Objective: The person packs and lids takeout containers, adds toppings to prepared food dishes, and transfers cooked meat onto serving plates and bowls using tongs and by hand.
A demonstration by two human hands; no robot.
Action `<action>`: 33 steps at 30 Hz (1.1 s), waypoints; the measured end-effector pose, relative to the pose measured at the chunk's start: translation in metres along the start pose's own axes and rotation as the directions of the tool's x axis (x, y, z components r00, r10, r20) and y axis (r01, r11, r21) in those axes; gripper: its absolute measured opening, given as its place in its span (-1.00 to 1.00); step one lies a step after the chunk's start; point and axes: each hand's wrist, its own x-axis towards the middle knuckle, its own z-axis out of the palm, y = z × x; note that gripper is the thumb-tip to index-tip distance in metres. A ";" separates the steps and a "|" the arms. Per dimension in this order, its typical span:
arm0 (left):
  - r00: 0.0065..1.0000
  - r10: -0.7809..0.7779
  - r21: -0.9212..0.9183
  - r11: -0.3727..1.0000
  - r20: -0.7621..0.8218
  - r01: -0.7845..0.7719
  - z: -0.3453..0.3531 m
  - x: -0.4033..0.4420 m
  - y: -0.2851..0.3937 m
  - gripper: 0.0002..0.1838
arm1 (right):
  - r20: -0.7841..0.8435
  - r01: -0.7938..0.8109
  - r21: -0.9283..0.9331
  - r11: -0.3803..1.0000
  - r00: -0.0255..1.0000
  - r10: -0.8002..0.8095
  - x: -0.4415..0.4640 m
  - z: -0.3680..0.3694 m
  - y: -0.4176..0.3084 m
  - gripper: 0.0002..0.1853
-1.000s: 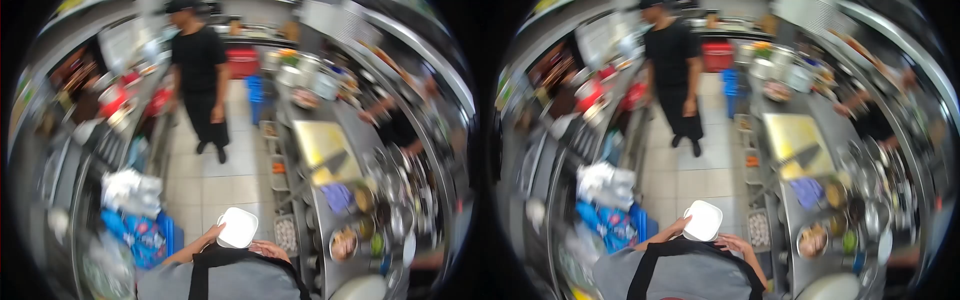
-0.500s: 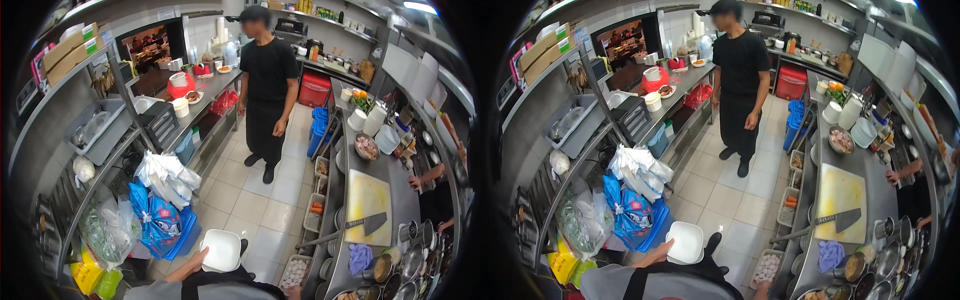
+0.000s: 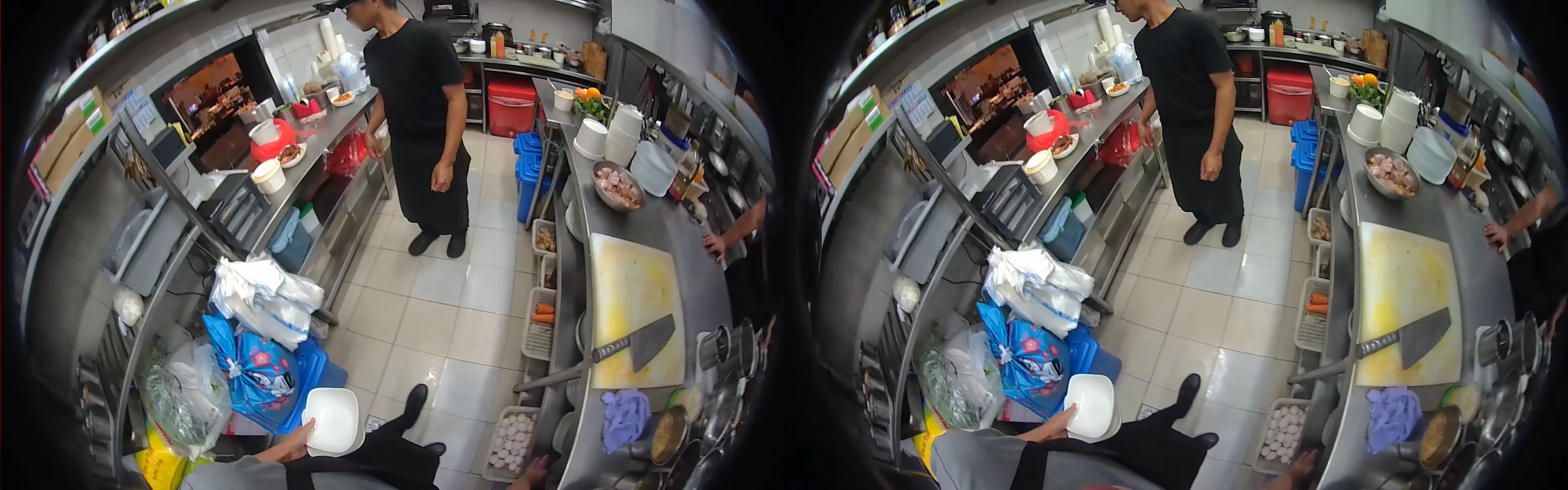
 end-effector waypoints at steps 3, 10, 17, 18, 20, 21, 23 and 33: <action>1.000 0.003 -0.006 1.000 0.017 -0.003 -0.004 0.005 -0.001 -0.45 | -0.367 0.155 0.040 0.987 0.921 -0.130 0.021 0.056 0.045 -0.61; 1.000 -0.020 -0.027 0.999 0.017 0.020 -0.012 0.017 -0.003 -0.44 | 0.200 -0.447 0.855 0.261 0.750 0.630 0.024 0.001 0.007 -0.63; 0.999 -0.004 -0.067 0.998 0.040 0.006 -0.009 0.020 0.005 -0.46 | 0.458 -0.534 0.845 0.023 0.746 0.484 -0.026 -0.015 -0.023 -0.64; 0.998 0.004 -0.080 0.997 0.066 0.001 -0.006 0.016 0.011 -0.46 | 0.498 -0.560 0.829 0.010 0.746 0.442 -0.035 -0.020 -0.033 -0.64; 0.995 0.019 -0.113 0.994 0.098 -0.008 0.004 0.008 0.028 -0.45 | 0.567 -0.612 0.791 0.016 0.742 0.357 -0.050 -0.035 -0.061 -0.65; 0.994 0.023 -0.134 0.991 0.108 -0.008 0.012 0.002 0.040 -0.45 | 0.593 -0.634 0.773 0.027 0.737 0.326 -0.055 -0.044 -0.077 -0.65; 0.990 0.042 -0.177 0.984 0.138 -0.017 0.028 -0.001 0.064 -0.44 | 0.635 -0.668 0.741 0.072 0.732 0.247 -0.061 -0.063 -0.115 -0.65; 0.913 0.331 -0.434 0.877 0.239 -0.205 0.022 0.064 0.179 -0.42 | 0.707 -0.635 0.655 0.410 0.706 -0.037 -0.073 -0.145 -0.310 -0.67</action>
